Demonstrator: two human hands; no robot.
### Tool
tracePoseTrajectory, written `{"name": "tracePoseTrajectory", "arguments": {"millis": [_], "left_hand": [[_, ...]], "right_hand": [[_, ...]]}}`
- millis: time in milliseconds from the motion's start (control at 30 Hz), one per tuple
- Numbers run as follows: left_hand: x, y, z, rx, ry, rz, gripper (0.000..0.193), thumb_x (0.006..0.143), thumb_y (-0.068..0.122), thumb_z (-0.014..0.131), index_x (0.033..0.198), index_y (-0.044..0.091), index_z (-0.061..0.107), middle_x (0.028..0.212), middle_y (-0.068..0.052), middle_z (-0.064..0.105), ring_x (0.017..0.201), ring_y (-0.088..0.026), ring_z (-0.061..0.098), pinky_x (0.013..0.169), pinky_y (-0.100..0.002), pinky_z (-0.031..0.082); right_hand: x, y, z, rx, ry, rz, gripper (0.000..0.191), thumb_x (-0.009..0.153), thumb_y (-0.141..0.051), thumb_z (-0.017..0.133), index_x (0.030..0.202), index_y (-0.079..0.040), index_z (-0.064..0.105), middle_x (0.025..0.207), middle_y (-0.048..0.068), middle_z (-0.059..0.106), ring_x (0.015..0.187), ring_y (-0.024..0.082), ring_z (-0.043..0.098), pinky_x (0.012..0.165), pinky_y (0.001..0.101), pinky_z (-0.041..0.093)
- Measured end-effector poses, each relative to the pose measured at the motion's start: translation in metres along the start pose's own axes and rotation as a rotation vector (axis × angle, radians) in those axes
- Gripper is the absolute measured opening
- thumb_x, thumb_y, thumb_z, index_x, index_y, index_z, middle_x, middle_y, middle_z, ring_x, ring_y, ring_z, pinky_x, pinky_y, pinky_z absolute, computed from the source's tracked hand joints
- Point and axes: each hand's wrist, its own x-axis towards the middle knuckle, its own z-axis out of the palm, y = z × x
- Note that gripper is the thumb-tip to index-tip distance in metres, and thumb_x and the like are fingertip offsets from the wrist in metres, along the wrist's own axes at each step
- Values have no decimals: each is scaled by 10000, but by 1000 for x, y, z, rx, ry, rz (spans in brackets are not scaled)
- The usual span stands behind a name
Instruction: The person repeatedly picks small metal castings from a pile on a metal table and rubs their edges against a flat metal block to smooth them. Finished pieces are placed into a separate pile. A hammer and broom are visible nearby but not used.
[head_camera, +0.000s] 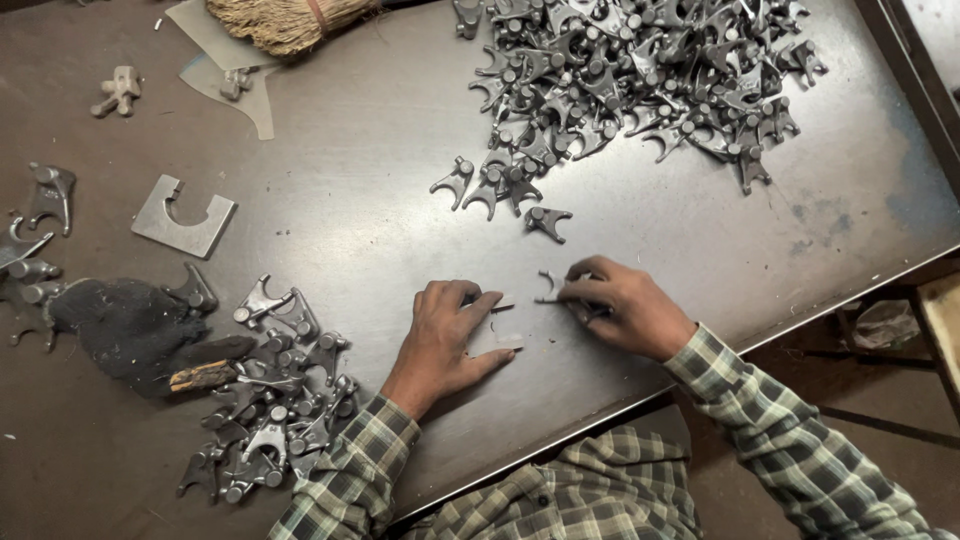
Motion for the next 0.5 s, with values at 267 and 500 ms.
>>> {"name": "tracePoseTrajectory", "arguments": {"millis": [267, 500], "left_hand": [[14, 4, 3, 2, -29, -24, 746, 680, 457, 891, 1293, 97, 664, 1244, -142, 574, 1189, -318, 481, 1025, -471, 443], [10, 17, -25, -2, -36, -19, 747, 688, 452, 889, 1306, 100, 661, 1261, -144, 567, 1206, -322, 470, 1027, -475, 441]], "right_hand": [[3, 10, -6, -12, -132, -165, 377, 733, -47, 780, 1106, -80, 739, 1204, 138, 680, 1037, 296, 694, 874, 389, 584], [19, -28, -17, -71, -241, -219, 441, 696, -56, 786, 1132, -81, 723, 1255, 149, 643, 1115, 333, 641, 931, 428, 547]]}}
